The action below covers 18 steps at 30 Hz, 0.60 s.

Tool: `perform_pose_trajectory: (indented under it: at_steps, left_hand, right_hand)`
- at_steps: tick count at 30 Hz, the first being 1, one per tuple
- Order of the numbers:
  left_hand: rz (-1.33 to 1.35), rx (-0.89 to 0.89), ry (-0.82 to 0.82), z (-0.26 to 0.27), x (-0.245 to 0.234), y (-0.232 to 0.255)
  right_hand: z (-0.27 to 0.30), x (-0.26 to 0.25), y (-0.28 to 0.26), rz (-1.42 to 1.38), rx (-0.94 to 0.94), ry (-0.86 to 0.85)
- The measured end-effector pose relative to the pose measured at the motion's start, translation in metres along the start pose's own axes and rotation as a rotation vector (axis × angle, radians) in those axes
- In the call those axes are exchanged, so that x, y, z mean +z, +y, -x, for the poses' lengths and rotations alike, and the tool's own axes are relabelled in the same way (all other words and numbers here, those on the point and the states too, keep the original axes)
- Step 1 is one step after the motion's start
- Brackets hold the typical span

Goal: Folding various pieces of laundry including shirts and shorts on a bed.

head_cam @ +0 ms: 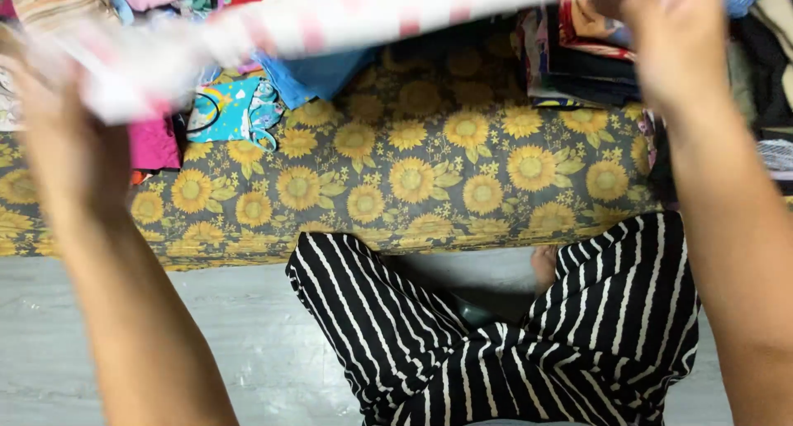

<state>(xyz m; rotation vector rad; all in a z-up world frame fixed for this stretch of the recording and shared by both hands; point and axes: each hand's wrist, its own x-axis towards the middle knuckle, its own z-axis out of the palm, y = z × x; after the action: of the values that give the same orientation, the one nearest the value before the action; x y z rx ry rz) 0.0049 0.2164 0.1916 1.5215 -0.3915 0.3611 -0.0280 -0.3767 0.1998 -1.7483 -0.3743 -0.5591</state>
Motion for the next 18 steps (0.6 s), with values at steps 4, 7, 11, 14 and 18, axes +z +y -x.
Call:
perform_pose_trajectory:
  at_steps: [4, 7, 11, 14, 18]
  left_hand:
    - [-0.397, -0.348, 0.156, 0.098, 0.017, -0.082]
    - [-0.346, -0.617, 0.031, 0.172, 0.002, -0.161]
    - [-0.355, -0.793, -0.166, 0.209, 0.04, -0.146]
    - [-0.262, -0.777, -0.243, 0.216, 0.041, -0.129]
    - [-0.367, -0.715, -0.357, 0.215, 0.047, -0.099]
  right_hand:
    - [0.071, -0.025, 0.118, 0.342, 0.08, -0.215]
    - [0.128, -0.02, 0.168, 0.368, 0.157, -0.363]
    - [0.187, -0.025, 0.204, 0.474, 0.59, -0.477]
    - [0.214, -0.033, 0.219, 0.393, 0.52, -0.532]
    - [0.224, -0.042, 0.215, 0.276, 0.677, -0.478]
